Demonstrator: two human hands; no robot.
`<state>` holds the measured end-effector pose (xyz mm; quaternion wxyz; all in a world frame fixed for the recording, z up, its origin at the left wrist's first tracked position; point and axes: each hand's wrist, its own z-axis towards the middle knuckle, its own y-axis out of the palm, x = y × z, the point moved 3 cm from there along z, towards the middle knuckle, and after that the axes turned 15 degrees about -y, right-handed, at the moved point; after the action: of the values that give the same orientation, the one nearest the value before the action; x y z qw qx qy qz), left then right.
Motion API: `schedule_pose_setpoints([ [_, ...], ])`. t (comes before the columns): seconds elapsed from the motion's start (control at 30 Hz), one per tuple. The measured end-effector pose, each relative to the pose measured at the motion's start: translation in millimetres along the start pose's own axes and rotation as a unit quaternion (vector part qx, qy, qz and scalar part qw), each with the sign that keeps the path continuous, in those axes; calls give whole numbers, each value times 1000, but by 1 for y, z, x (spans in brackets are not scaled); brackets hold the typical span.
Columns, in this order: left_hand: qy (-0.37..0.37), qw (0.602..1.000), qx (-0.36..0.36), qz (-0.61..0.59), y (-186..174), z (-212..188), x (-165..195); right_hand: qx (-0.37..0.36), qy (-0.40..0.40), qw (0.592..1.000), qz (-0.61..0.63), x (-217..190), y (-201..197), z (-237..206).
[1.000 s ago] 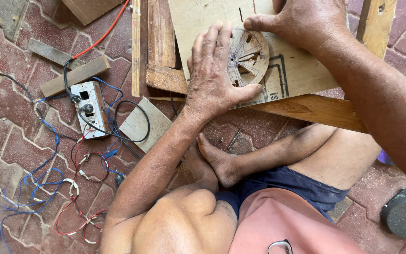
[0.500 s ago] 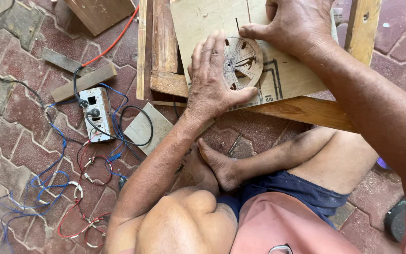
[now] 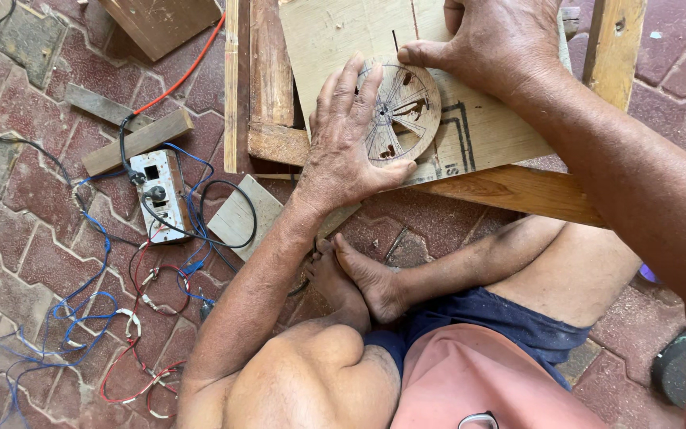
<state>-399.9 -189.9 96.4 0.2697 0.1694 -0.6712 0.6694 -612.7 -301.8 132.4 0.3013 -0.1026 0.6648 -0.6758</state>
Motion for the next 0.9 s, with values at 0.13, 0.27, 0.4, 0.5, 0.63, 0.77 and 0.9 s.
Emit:
schedule_pose_setpoints([
  [0.13,4,1000,19,1,3,-1,3,-6,6,1000,-4,1,1,1],
  [0.27,1,1000,25,-11,4,-2,5,7,-3,1000,-14,1,0,1],
  [0.4,-1,999,35,-4,4,-2,6,38,-11,999,-7,0,0,0],
  [0.5,-10,999,35,1,6,-3,6,9,1,1000,-14,0,4,0],
  [0.63,-17,999,31,6,7,-2,7,23,-1,1000,-6,1,3,1],
  [0.77,-19,999,38,11,7,-3,7,23,-8,1000,-9,0,5,2],
  [0.9,-22,999,42,14,6,-3,8,12,23,999,25,0,5,2],
])
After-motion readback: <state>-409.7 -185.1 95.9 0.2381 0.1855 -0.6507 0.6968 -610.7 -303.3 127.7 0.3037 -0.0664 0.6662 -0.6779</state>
